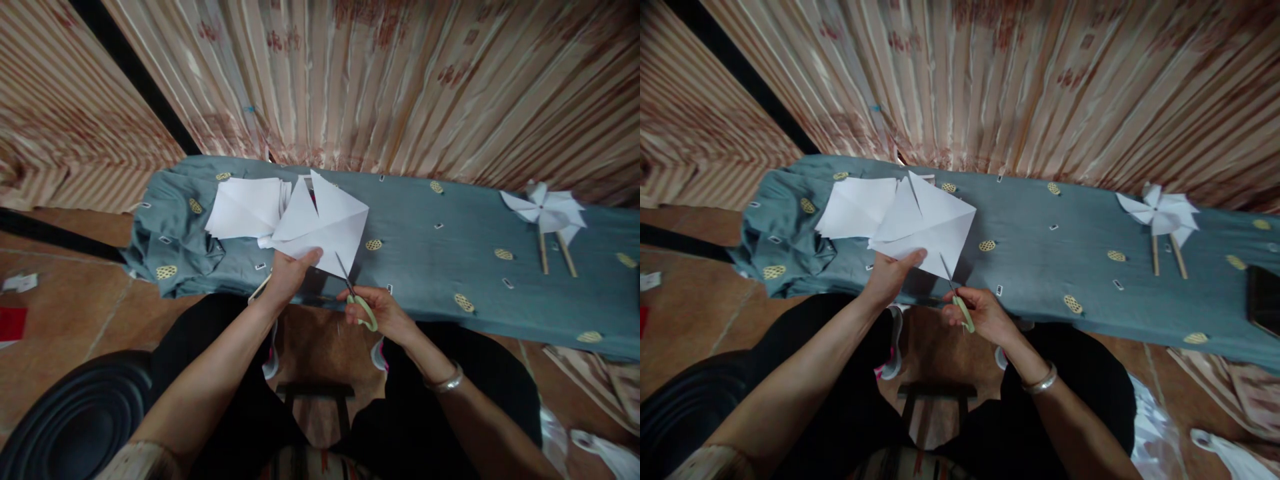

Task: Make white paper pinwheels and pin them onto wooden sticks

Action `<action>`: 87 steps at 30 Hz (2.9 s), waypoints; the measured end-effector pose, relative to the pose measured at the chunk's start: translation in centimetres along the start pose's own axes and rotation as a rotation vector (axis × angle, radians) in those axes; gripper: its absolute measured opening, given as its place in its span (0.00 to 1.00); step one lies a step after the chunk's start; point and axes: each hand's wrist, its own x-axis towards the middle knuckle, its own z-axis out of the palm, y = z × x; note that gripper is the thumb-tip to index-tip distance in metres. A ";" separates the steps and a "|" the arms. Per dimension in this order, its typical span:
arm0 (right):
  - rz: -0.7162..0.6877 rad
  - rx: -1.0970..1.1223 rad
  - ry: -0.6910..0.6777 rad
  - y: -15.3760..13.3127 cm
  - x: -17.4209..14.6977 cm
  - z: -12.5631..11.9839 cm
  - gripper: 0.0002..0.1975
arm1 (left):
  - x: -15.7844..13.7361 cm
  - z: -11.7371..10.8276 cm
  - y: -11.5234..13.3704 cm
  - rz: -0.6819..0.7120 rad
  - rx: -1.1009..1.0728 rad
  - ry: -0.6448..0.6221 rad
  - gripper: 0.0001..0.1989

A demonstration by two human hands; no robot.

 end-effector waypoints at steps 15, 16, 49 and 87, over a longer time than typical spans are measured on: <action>0.017 -0.002 0.036 -0.1 0.1 0.1 0.26 | -0.3 0.0 -0.5 -0.014 0.043 -0.023 0.24; 0.022 0.000 0.038 -0.1 0.1 0.1 0.26 | -0.3 0.0 -0.5 -0.011 0.039 -0.023 0.24; 0.041 0.022 0.090 -0.3 0.2 0.3 0.27 | -1.1 0.2 -0.2 -0.089 0.075 -0.056 0.26; 0.008 -0.040 0.013 -0.4 0.1 0.4 0.26 | -1.4 0.1 -0.1 -0.129 0.088 -0.074 0.20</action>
